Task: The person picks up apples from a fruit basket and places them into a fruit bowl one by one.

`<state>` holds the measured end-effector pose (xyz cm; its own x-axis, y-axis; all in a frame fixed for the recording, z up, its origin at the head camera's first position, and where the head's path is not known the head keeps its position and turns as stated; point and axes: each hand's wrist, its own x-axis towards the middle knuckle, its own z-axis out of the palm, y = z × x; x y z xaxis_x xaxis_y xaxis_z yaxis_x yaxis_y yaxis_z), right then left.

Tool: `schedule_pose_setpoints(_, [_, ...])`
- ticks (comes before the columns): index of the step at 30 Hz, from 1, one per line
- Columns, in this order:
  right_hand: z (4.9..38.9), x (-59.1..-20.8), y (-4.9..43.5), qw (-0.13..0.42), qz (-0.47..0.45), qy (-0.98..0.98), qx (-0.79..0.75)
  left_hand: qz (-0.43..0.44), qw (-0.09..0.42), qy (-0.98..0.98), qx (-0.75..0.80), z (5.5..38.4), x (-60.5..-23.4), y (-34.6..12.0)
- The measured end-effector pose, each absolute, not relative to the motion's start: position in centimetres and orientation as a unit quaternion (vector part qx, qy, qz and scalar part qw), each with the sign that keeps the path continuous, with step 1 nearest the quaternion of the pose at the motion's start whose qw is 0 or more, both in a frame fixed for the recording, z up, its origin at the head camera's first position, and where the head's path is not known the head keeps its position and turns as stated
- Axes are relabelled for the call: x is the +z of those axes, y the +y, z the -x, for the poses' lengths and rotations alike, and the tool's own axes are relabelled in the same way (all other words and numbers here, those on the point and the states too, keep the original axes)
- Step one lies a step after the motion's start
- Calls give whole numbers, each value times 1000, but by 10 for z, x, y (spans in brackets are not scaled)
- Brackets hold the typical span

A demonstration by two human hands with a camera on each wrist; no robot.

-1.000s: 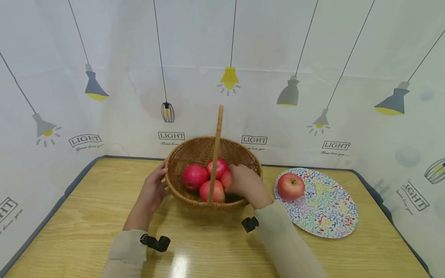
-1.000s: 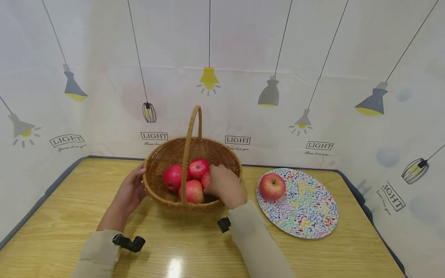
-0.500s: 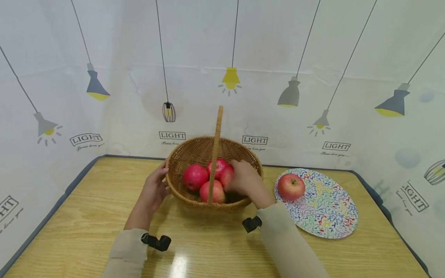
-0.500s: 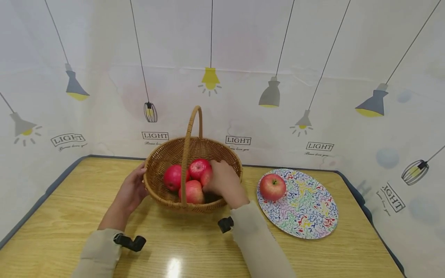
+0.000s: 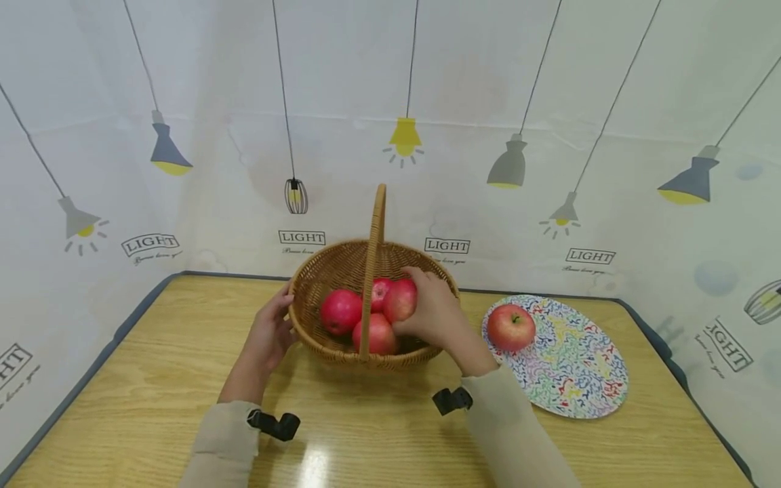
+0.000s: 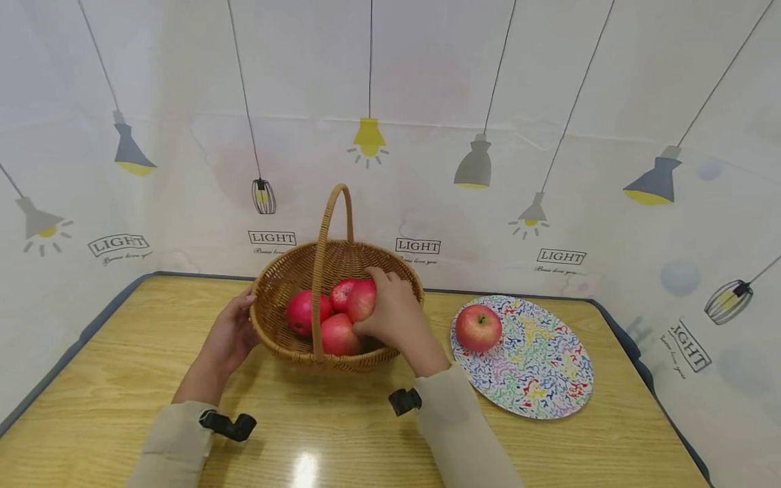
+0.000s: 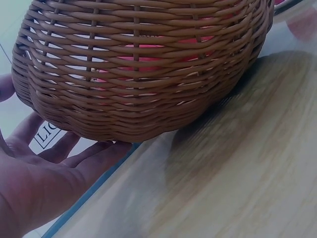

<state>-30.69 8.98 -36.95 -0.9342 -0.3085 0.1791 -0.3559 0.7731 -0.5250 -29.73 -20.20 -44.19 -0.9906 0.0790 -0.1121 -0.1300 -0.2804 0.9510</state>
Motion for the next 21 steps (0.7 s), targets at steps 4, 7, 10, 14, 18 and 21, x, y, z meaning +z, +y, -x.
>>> schedule_pose_setpoints(4, [304,-372,96,64,-171,-925,332,22,65,597,799,297,-442,-202])
schedule_pose_setpoints(7, [300,-372,101,69,-167,-916,359,22,65,598,799,298,-443,-203])
schedule_pose_setpoints(10, [295,-370,107,73,-166,-911,371,25,65,598,798,298,-444,-203])
schedule_pose_setpoints(14, [288,-367,114,95,-171,-903,382,24,67,598,798,299,-444,-202])
schedule_pose_setpoints(18, [278,-361,120,118,-165,-899,388,20,69,594,801,299,-444,-202])
schedule_pose_setpoints(21, [269,-357,126,124,-163,-901,382,20,68,593,802,298,-443,-204])
